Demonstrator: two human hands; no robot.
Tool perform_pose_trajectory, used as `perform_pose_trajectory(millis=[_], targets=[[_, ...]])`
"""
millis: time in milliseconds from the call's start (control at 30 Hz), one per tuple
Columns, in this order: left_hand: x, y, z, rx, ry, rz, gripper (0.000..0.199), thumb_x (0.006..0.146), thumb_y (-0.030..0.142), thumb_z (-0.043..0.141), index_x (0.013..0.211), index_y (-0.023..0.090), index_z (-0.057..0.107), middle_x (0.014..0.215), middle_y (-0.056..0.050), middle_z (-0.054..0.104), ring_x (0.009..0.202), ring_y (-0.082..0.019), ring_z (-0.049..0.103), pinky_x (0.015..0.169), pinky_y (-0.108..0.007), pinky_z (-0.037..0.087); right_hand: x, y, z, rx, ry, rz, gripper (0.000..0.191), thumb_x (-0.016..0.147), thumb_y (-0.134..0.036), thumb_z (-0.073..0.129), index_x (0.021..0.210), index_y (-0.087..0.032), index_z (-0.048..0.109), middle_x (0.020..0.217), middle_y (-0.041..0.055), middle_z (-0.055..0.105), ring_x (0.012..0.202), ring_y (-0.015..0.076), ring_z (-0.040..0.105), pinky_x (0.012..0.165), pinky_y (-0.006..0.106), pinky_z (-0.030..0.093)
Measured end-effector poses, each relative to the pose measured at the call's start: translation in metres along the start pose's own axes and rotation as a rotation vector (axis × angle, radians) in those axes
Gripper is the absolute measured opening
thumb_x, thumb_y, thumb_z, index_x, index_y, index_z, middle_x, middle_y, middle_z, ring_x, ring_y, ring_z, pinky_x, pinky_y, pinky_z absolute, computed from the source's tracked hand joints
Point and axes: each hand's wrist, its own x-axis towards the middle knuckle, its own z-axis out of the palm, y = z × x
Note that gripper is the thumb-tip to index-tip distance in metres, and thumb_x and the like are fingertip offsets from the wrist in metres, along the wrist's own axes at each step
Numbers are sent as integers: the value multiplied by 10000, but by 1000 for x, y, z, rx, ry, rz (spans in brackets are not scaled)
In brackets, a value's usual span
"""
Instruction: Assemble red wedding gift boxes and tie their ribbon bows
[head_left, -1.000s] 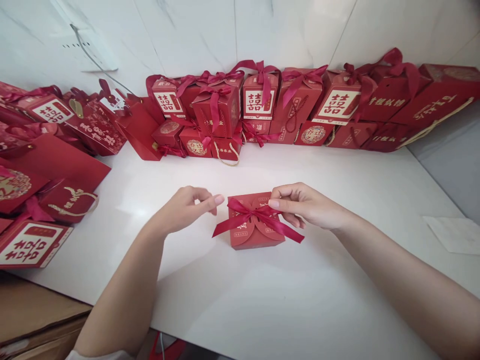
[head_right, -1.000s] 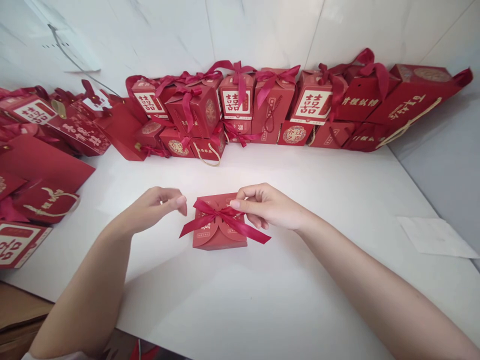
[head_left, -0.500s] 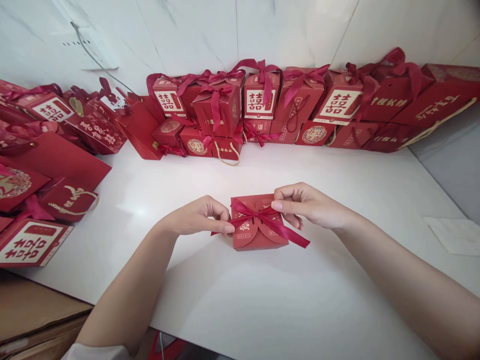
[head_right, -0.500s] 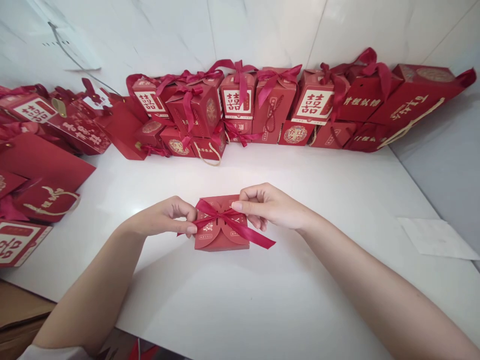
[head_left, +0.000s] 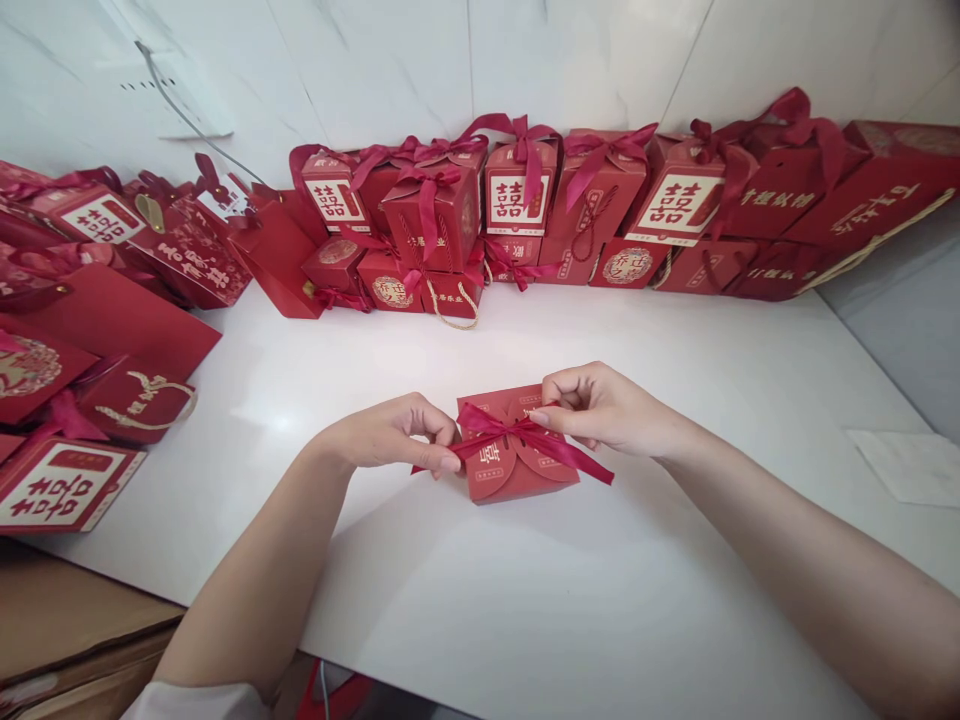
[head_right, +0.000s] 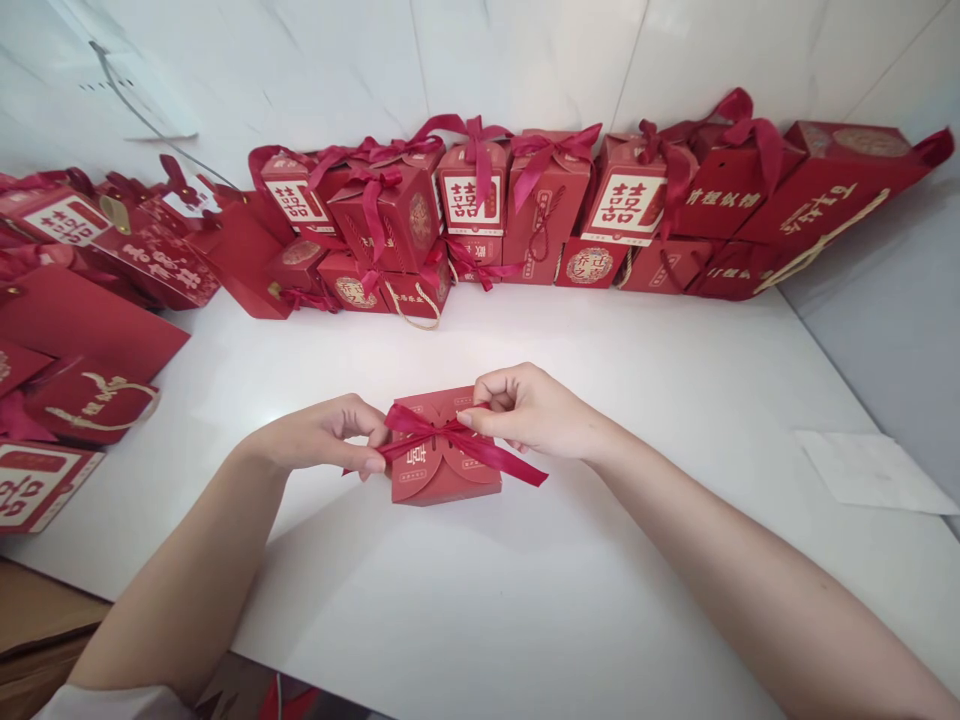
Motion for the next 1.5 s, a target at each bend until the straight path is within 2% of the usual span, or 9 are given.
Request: perform_pose_trajectory(millis=[267, 333, 467, 533, 700, 1000, 1300, 1400, 1500], targets=[[-1, -4, 0, 11, -43, -10, 328, 788, 384, 719, 584, 154, 606, 613, -20, 595, 579, -119, 518, 553, -250, 404, -4, -3, -1, 210, -44, -20, 352, 905, -468, 626, 709, -186, 548, 362, -79, 493, 303, 53, 376, 348, 158, 262], [1, -4, 2, 58, 139, 14, 333, 812, 435, 679, 647, 164, 581, 622, -3, 554, 582, -118, 483, 541, -248, 369, -4, -4, -2, 242, -54, 1, 368, 910, -494, 607, 714, -190, 537, 360, -73, 505, 285, 58, 383, 328, 154, 254], [9, 4, 22, 230, 781, 255, 232, 855, 429, 632, 901, 208, 579, 885, -18, 578, 826, -159, 549, 721, -278, 434, -4, -5, -3, 189, -81, 66, 364, 892, -524, 620, 764, -188, 561, 371, -67, 534, 263, 69, 407, 312, 153, 290], [14, 8, 36, 345, 868, 375, 188, 855, 384, 645, 948, 221, 631, 1043, -46, 580, 1026, -195, 550, 908, -329, 428, -5, -6, -4, 140, -104, 108, 342, 879, -512, 642, 797, -185, 579, 383, -66, 550, 266, 77, 432, 310, 155, 309], [23, 10, 59, 348, 804, 351, 131, 847, 341, 657, 832, 223, 713, 1222, -76, 553, 1173, -253, 525, 1012, -383, 404, -3, -7, -3, 134, -122, 118, 289, 904, -465, 619, 831, -192, 556, 416, -55, 596, 275, 78, 466, 310, 147, 262], [27, 6, 55, 242, 704, 233, 128, 805, 328, 685, 761, 208, 689, 1312, -71, 551, 1170, -293, 547, 1022, -426, 400, 2, 4, 8, 221, 11, 41, 373, 899, -481, 615, 690, -186, 525, 348, -81, 503, 279, 51, 367, 341, 158, 257], [24, -11, 27, -252, 420, 422, 210, 876, 371, 602, 844, 173, 538, 1323, -102, 527, 1086, -240, 587, 879, -343, 474, 4, 10, 5, 167, 7, -43, 253, 909, -449, 612, 941, -202, 567, 435, -87, 548, 331, 85, 450, 368, 180, 282], [20, -15, 15, -241, 367, 431, 203, 854, 357, 622, 835, 163, 566, 1378, -113, 479, 1117, -267, 579, 889, -349, 471, 10, 16, 2, 185, 44, -78, 290, 881, -421, 655, 1055, -230, 522, 578, -83, 587, 391, 88, 495, 391, 187, 306], [17, -16, 9, -187, 334, 431, 206, 829, 357, 649, 802, 162, 587, 1390, -117, 477, 1176, -301, 552, 916, -371, 465, 16, 26, 0, 159, 94, -90, 284, 880, -463, 648, 918, -217, 512, 697, -49, 593, 479, 89, 539, 419, 192, 320]])
